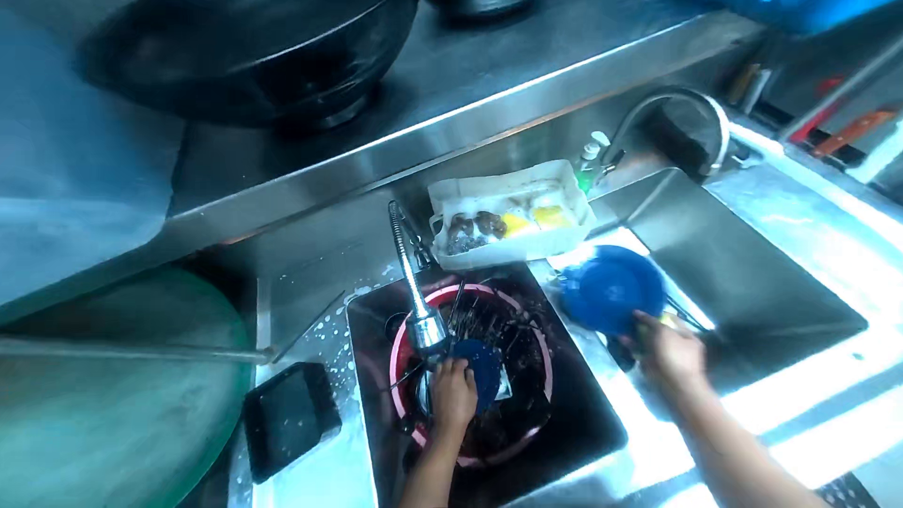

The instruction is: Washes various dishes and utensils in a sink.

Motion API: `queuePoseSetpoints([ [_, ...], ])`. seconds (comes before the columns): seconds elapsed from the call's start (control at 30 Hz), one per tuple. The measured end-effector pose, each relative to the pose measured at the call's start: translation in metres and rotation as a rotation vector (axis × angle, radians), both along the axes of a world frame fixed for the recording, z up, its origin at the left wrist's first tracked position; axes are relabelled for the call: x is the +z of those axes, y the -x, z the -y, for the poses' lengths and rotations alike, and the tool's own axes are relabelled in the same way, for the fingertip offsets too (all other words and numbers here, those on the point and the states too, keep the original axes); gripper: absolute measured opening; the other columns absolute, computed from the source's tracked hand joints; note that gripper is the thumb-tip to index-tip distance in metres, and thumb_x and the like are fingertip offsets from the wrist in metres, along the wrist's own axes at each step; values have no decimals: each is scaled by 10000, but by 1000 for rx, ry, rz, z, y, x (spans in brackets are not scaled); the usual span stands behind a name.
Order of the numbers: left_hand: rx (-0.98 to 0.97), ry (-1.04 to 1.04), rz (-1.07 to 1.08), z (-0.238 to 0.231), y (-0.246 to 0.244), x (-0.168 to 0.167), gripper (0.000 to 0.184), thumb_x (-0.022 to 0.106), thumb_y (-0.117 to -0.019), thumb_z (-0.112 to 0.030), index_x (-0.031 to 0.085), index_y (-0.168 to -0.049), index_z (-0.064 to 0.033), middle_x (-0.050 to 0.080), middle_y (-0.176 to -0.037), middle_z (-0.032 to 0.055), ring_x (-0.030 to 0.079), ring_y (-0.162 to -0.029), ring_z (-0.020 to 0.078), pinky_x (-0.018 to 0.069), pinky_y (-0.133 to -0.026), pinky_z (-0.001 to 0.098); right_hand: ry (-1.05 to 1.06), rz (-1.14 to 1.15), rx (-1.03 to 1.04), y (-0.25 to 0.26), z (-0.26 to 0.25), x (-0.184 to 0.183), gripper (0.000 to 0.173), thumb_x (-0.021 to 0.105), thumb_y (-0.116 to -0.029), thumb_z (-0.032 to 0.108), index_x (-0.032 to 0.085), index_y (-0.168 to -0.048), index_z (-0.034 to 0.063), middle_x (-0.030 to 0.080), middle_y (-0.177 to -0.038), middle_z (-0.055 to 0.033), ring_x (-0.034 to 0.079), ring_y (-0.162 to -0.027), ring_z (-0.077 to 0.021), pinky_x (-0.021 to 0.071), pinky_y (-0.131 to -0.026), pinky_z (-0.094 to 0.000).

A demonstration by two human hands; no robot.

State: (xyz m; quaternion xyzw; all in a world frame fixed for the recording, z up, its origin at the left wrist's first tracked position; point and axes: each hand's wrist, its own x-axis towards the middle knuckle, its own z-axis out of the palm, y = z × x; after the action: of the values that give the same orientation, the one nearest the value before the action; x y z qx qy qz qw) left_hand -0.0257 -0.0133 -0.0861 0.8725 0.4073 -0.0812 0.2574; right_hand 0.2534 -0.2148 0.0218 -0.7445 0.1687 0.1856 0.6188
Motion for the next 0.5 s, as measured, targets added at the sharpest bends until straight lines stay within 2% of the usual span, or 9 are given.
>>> queuePoseSetpoints([
  [0.07,58,168,-110,18,13,-28,666,540,-955,-620,593,-1436,-161,519,-1516,96,445,-1427,320,351,-1171,574,248,-30,10,-27,41,-39,342,591,-1022,251,595,-1259,4,661,-1017,-149,660,-793,-234,583,-679,-448],
  [0.13,39,168,-135,47,14,-51,912,592,-854,-739,432,-1567,-194,286,-1671,102,277,-1529,328,255,-1211,606,570,-167,244,-37,74,-71,387,523,-1053,256,610,-1286,-40,655,-1235,-226,662,-1095,-327,552,-931,-537],
  [0.17,25,142,-142,57,11,-60,916,613,-864,-693,375,-1596,-196,218,-1693,118,227,-1547,340,232,-1214,615,670,-245,390,-40,87,-87,379,518,-1058,243,599,-1306,-32,637,-1283,-231,640,-1160,-333,539,-969,-535],
  [0.23,23,74,-124,63,1,-70,740,667,-917,-390,408,-1581,-191,243,-1683,139,247,-1538,361,257,-1199,616,736,-379,541,-48,86,-103,404,528,-1064,291,585,-1334,-4,644,-1281,-214,648,-1144,-320,552,-938,-525],
  [0.27,26,30,-110,60,-4,-68,674,661,-912,-250,461,-1552,-186,310,-1657,139,312,-1513,354,302,-1184,591,741,-373,511,-53,72,-100,412,539,-1051,310,605,-1303,-10,660,-1232,-224,669,-1086,-338,562,-901,-552],
  [0.33,66,-81,-1,43,-17,-47,493,628,-925,-122,621,-1419,-122,554,-1490,147,561,-1343,334,478,-1082,518,705,-93,487,-65,24,-67,390,575,-1031,313,682,-1170,-35,701,-1046,-249,689,-907,-358,556,-825,-577],
  [0.4,176,-104,121,14,-36,-13,298,579,-1013,-173,720,-1221,-12,713,-1199,204,697,-1103,374,556,-948,542,462,275,493,-72,-40,-2,351,540,-1063,299,663,-1202,1,652,-864,-169,601,-676,-263,525,-648,-494],
  [0.43,243,-92,166,0,-45,1,309,568,-1031,-214,731,-1140,25,728,-1081,229,712,-1023,394,557,-918,564,342,450,530,-74,-71,29,344,514,-1067,302,659,-1204,22,642,-832,-114,573,-612,-198,515,-582,-437],
  [0.5,383,-81,249,-29,-63,22,373,566,-1042,-287,733,-1097,42,734,-976,232,724,-947,388,554,-898,584,241,760,667,-84,-135,72,349,475,-1058,296,660,-1200,36,662,-955,-90,621,-683,-172,560,-619,-422],
])
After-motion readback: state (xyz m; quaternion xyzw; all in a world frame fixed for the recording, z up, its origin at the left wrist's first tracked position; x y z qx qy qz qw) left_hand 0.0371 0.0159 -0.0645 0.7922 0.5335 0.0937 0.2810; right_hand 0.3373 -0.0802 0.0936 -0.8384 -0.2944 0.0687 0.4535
